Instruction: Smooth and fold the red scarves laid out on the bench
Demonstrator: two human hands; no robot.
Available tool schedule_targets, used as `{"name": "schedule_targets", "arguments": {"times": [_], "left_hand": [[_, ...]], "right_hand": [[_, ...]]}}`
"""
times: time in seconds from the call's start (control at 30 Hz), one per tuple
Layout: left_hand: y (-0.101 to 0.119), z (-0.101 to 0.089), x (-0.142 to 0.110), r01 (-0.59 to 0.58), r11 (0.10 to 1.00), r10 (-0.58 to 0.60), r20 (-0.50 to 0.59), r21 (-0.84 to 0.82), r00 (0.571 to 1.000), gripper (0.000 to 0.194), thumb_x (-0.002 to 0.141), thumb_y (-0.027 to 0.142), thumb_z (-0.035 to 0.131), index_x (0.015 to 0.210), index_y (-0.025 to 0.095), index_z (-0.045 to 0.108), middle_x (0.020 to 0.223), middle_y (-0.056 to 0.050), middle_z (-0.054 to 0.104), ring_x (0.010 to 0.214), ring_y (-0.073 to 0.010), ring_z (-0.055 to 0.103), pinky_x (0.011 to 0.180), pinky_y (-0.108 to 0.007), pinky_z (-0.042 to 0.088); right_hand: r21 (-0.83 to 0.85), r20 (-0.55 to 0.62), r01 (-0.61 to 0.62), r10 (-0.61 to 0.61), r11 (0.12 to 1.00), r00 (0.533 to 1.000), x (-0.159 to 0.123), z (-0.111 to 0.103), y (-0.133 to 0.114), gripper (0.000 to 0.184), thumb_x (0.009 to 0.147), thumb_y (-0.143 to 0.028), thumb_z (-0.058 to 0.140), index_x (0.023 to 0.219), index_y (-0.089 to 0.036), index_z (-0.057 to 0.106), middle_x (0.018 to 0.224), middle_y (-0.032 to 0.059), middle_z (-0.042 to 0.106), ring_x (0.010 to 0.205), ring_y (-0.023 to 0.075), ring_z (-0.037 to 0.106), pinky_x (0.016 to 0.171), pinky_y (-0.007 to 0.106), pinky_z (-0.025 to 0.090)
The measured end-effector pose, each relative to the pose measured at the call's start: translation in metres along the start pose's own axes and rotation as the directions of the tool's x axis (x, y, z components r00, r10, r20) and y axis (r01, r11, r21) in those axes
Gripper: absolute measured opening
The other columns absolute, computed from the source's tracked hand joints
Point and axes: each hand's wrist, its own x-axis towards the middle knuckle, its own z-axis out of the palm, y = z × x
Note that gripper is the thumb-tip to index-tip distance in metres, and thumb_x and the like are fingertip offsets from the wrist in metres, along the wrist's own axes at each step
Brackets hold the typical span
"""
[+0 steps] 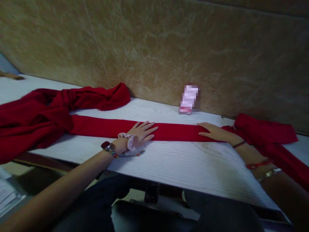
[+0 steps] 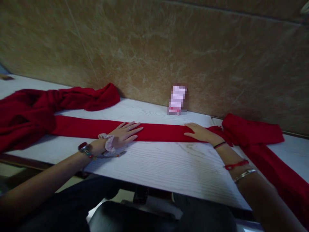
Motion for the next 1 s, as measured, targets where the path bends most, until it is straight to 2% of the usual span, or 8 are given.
{"name": "schedule_targets", "arguments": {"times": [0.1,0.2,0.4,0.53,0.67,0.77,0.93,1.0], "left_hand": [[-0.020,-0.010,0.004,0.064,0.997,-0.065,-0.032,-0.048,0.997,0.049,0.091,0.045,0.021,0.133,0.027,0.036,0.140,-0.005,0.035,0.128,-0.0250,0.032,0.101,-0.050,0.026],[-0.049,-0.020,0.004,0.109,0.991,-0.115,-0.088,-0.074,0.989,0.055,0.084,0.057,0.031,0.123,0.022,0.049,0.122,-0.008,0.055,0.114,-0.0271,0.048,0.094,-0.043,0.036],[-0.090,-0.023,0.011,0.107,0.985,-0.104,0.028,-0.136,0.994,0.053,0.072,0.063,0.049,0.091,0.017,0.064,0.084,-0.003,0.068,0.080,-0.0192,0.060,0.074,-0.029,0.045],[-0.097,-0.025,0.025,0.057,0.986,-0.045,0.082,-0.157,0.996,0.055,0.067,0.063,0.055,0.085,0.013,0.064,0.077,-0.002,0.067,0.070,-0.0146,0.058,0.068,-0.023,0.044],[-0.100,-0.023,0.032,0.009,0.996,0.000,0.109,-0.085,0.994,0.055,0.065,0.064,0.057,0.084,0.013,0.064,0.077,-0.002,0.067,0.068,-0.0140,0.056,0.067,-0.023,0.044],[-0.101,-0.018,0.036,0.003,0.997,0.003,0.073,-0.074,0.997,0.056,0.068,0.066,0.052,0.085,0.013,0.063,0.074,-0.002,0.067,0.071,-0.0142,0.056,0.069,-0.024,0.044],[-0.097,-0.013,0.047,-0.010,0.997,0.012,0.032,-0.078,0.999,0.054,0.069,0.067,0.049,0.078,0.015,0.062,0.069,0.000,0.065,0.071,-0.0141,0.055,0.070,-0.023,0.043],[-0.092,-0.011,0.053,0.015,0.991,-0.025,-0.075,-0.135,0.997,0.053,0.070,0.067,0.048,0.077,0.016,0.061,0.068,0.001,0.064,0.072,-0.0140,0.056,0.072,-0.023,0.043]], "right_hand": [[0.010,0.126,0.004,-0.005,1.000,0.992,0.015,-0.022,0.002,0.054,0.074,-0.046,0.052,0.117,-0.012,0.055,0.117,0.0157,0.058,0.106,0.0272,0.054,0.093,0.041,0.040],[0.013,0.260,-0.055,0.050,0.998,0.964,0.030,-0.036,-0.002,0.047,0.067,-0.042,0.059,0.106,-0.017,0.060,0.108,0.0113,0.063,0.096,0.0260,0.058,0.085,0.037,0.045],[0.019,0.380,-0.085,0.071,0.996,0.922,0.042,-0.042,-0.001,0.035,0.063,-0.043,0.060,0.090,-0.020,0.063,0.097,0.0076,0.066,0.088,0.0249,0.059,0.076,0.033,0.045],[0.056,0.417,-0.068,0.038,0.996,0.908,0.038,-0.046,0.014,0.035,0.059,-0.041,0.062,0.087,-0.021,0.063,0.092,0.0048,0.066,0.084,0.0234,0.058,0.071,0.031,0.044],[0.045,0.471,-0.132,0.096,0.990,0.877,0.025,-0.052,0.031,0.029,0.058,-0.040,0.061,0.078,-0.020,0.065,0.083,0.0040,0.066,0.079,0.0227,0.058,0.069,0.031,0.044],[0.007,0.461,-0.182,0.158,0.983,0.873,0.012,-0.054,0.036,0.026,0.059,-0.039,0.062,0.076,-0.019,0.065,0.081,0.0043,0.066,0.077,0.0227,0.059,0.067,0.031,0.044],[-0.122,0.342,-0.169,0.201,0.978,0.918,0.002,-0.057,0.037,0.023,0.065,-0.036,0.058,0.078,-0.019,0.065,0.083,0.0062,0.066,0.076,0.0219,0.059,0.066,0.030,0.044],[-0.169,0.308,-0.167,0.213,0.971,0.927,0.001,-0.060,0.038,0.022,0.067,-0.035,0.057,0.079,-0.019,0.065,0.084,0.0067,0.066,0.077,0.0219,0.059,0.066,0.030,0.044]]}}
